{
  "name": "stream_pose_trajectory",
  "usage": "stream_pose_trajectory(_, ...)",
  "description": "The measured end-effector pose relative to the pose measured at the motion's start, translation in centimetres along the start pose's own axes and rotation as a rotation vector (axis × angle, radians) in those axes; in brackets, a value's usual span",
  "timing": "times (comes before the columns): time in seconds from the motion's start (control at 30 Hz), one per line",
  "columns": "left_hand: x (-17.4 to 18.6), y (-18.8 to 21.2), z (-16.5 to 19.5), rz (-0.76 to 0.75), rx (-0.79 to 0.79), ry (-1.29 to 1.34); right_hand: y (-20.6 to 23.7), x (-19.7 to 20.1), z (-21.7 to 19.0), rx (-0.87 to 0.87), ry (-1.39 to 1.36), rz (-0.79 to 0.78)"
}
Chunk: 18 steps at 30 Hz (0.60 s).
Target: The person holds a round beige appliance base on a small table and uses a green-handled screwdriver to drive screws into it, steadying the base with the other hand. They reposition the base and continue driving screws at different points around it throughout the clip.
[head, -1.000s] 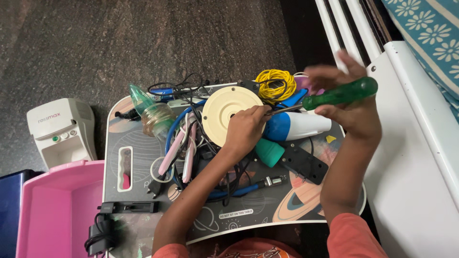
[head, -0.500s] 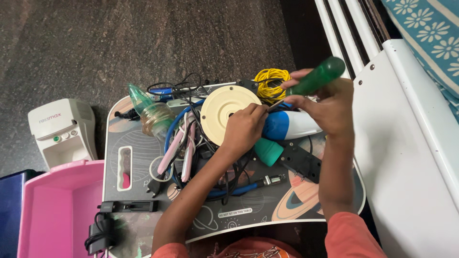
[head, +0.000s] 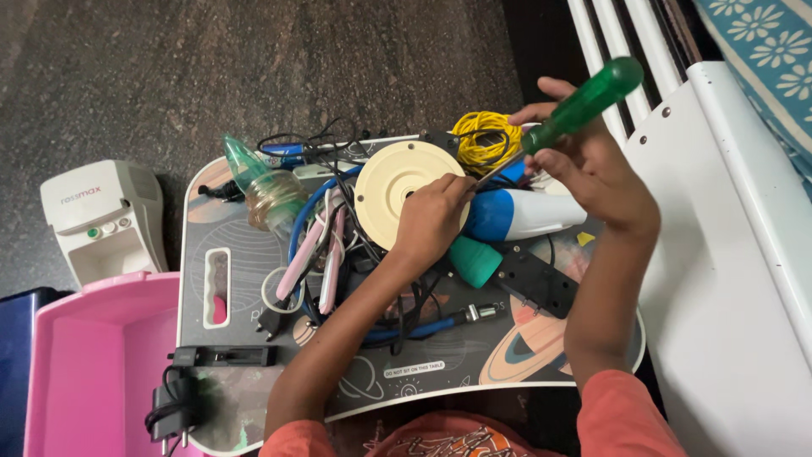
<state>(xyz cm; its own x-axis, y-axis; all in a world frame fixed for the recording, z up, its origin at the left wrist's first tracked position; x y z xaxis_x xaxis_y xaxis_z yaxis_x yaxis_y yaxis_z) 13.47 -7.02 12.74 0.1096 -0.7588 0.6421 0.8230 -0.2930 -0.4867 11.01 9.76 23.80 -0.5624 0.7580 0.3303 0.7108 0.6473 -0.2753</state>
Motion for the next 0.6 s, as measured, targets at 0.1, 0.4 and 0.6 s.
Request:
stream_pose_trajectory(0.1,0.3,-0.2,-0.1,0.000,0.018,0.031,0.1,0.1,-0.1,0.001,0.059,-0.030)
stream_pose_trajectory(0.4,0.7,-0.4,0.4,-0.006,0.004,0.043,-0.3,1.7,1.4,-0.085,0.440,0.277)
stream_pose_trajectory(0.6,0.4,-0.4,0.4,0.007,0.000,0.039,-0.7,0.7,0.3,0.027,0.367,0.181)
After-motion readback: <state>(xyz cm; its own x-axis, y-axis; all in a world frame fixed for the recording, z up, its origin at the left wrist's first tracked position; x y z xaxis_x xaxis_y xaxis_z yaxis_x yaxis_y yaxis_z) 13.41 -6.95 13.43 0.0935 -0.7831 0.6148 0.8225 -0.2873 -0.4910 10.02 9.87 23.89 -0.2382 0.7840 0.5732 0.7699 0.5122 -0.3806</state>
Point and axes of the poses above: each hand's wrist, its own y-axis away from the middle knuckle, its own x-axis out of the back of the hand, z = x × y, the point moved 7 cm from there along -y, towards the middle knuckle, and after that the axes turned 10 degrees about -z, right-handed, at the moved point
